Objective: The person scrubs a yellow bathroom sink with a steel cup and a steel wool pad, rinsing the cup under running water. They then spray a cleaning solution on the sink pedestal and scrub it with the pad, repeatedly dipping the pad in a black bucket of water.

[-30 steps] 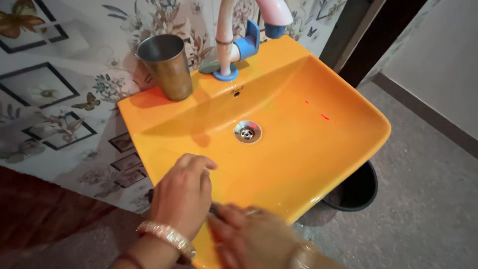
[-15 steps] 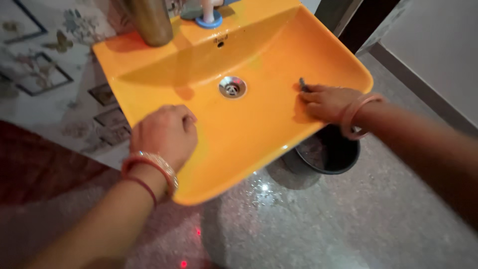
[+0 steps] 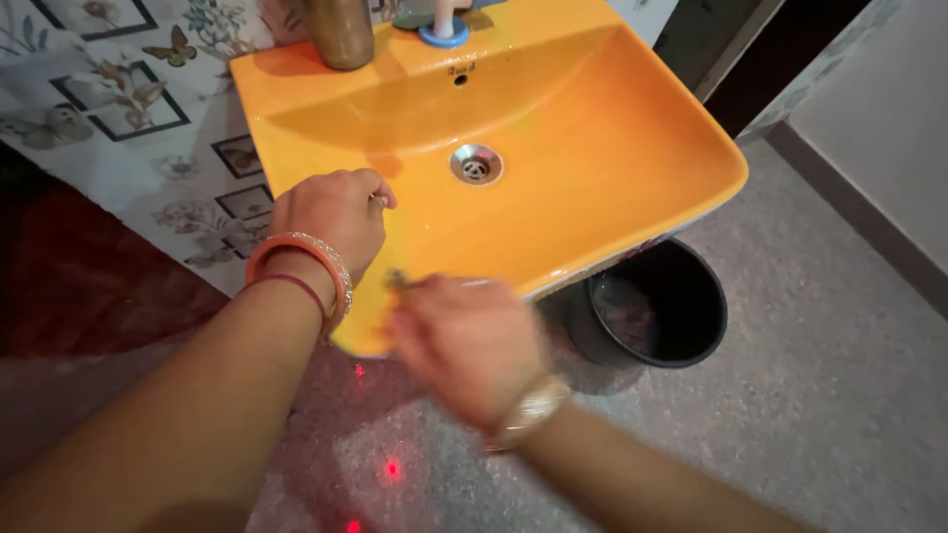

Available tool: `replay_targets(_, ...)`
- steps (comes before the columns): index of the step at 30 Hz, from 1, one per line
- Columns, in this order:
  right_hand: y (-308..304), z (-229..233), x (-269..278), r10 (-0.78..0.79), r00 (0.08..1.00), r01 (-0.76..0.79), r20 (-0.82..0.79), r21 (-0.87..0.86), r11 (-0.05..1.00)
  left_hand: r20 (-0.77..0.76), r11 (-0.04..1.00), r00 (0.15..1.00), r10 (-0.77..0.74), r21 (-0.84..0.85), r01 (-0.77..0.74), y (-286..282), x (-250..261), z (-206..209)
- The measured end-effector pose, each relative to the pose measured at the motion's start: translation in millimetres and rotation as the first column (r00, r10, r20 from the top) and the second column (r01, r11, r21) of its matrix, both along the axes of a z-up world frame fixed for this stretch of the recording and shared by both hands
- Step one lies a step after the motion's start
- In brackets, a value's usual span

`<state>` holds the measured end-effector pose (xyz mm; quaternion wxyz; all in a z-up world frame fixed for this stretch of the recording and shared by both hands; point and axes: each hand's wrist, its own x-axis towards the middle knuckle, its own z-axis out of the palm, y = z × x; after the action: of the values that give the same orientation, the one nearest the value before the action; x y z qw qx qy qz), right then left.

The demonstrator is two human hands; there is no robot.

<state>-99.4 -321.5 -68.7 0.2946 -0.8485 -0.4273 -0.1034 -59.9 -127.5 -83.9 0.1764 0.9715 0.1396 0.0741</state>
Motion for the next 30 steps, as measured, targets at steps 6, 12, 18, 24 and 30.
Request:
replay_targets(6,-122,-6,115,-0.031,0.985,0.062,0.172,-0.178,0.982,-0.023,1.0,0.999,0.023,-0.011,-0.023,3,2,4)
replay_targets(12,-198,-9,223,0.082,0.963,0.011,0.258,-0.341,0.94,0.0,0.999,1.0,0.031,-0.036,-0.031,5,3,2)
replay_targets(18,-158,-16,169,-0.166,0.893,0.334,0.419,-0.367,0.868,0.063,0.998,0.998,-0.002,-0.063,0.006,10,4,5)
replay_targets(24,-56,-3,80,-0.078,0.874,0.298,0.48,-0.402,0.866,0.049,0.994,0.999,-0.024,-0.104,0.029,12,4,12)
replay_targets(30,76,-19,1,-0.185,0.983,0.167,0.004,-0.45,0.877,0.033,0.984,0.998,-0.046,-0.173,0.051,18,5,9)
